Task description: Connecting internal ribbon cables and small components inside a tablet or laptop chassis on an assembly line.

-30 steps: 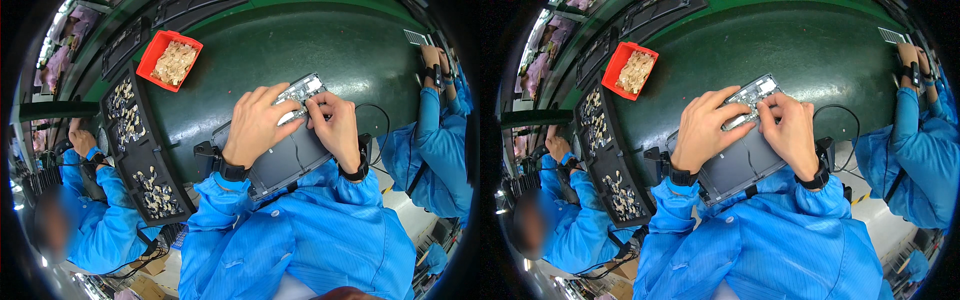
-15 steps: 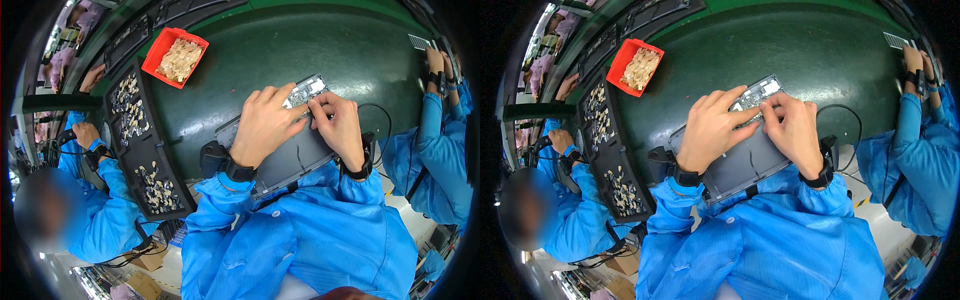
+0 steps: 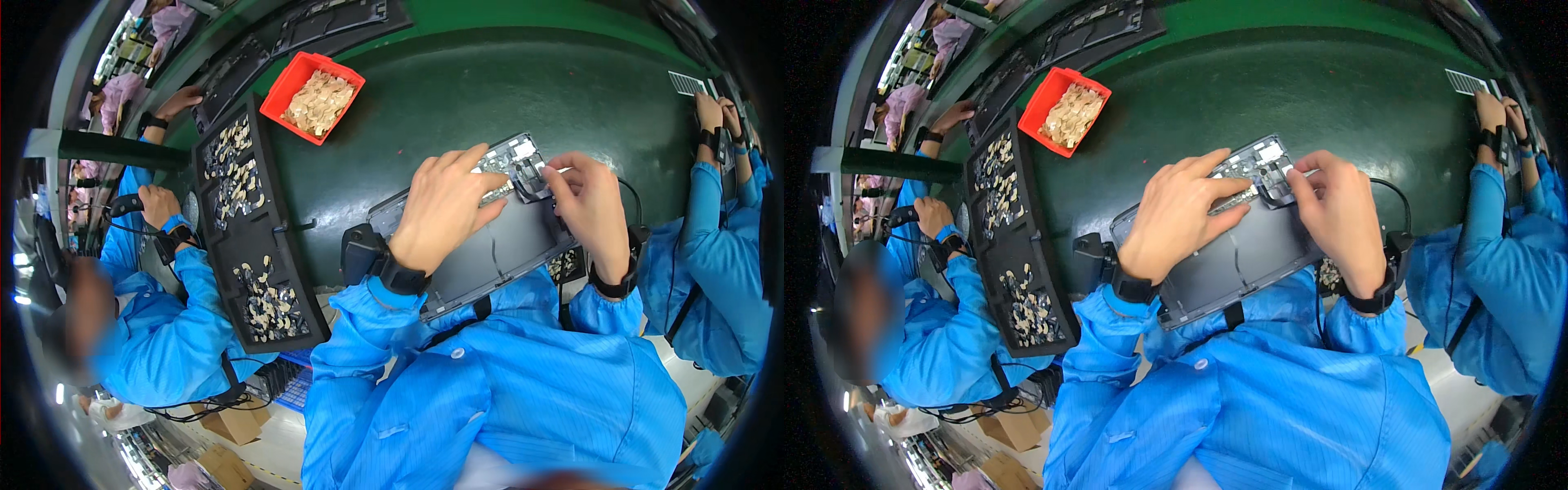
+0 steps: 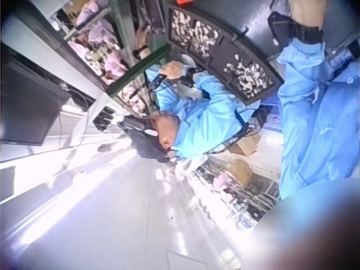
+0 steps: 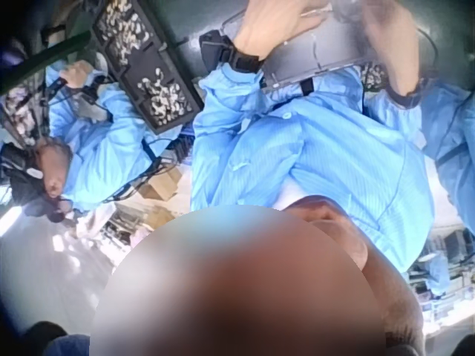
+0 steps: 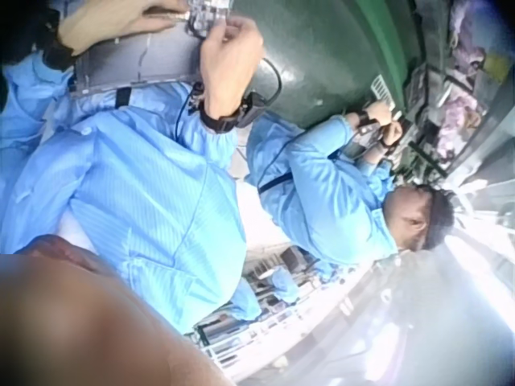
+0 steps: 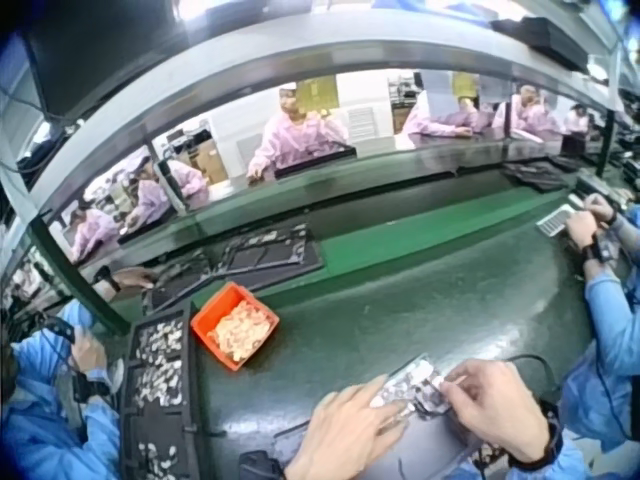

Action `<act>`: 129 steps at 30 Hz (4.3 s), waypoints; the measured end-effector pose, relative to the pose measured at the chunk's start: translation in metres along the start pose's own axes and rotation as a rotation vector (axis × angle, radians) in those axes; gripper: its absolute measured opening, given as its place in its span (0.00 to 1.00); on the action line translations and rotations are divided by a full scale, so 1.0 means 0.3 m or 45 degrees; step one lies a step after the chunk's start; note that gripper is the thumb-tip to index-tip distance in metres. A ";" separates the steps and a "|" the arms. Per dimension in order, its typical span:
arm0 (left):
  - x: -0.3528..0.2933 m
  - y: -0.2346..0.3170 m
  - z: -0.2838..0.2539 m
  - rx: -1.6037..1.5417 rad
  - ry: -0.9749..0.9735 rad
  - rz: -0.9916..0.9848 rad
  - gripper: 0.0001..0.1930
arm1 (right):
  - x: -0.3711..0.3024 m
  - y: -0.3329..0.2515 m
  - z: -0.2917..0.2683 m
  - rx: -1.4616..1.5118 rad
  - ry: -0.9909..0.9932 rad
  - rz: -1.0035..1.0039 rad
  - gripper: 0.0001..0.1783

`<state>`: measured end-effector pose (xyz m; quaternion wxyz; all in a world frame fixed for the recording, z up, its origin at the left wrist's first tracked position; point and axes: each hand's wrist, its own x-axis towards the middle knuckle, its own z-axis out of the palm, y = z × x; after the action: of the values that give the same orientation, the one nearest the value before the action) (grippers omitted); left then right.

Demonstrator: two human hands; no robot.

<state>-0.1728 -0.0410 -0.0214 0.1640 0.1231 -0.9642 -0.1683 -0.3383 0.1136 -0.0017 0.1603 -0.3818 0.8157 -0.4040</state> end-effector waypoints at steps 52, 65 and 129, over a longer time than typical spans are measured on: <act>0.077 0.208 0.102 -0.236 -0.076 0.007 0.22 | -0.033 0.159 -0.075 0.075 -0.199 0.015 0.14; -0.094 0.311 0.207 0.109 0.089 0.048 0.31 | -0.067 0.223 0.000 0.212 -0.159 0.065 0.09; -0.415 0.015 0.079 -0.062 0.605 -0.738 0.16 | 1.200 -0.680 1.016 -0.365 -0.848 -0.082 0.43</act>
<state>-0.0680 0.0062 -0.0750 0.3315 0.4227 -0.8200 -0.1973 -0.3005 -0.3985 -0.0150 0.3493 -0.5366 0.7546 -0.1439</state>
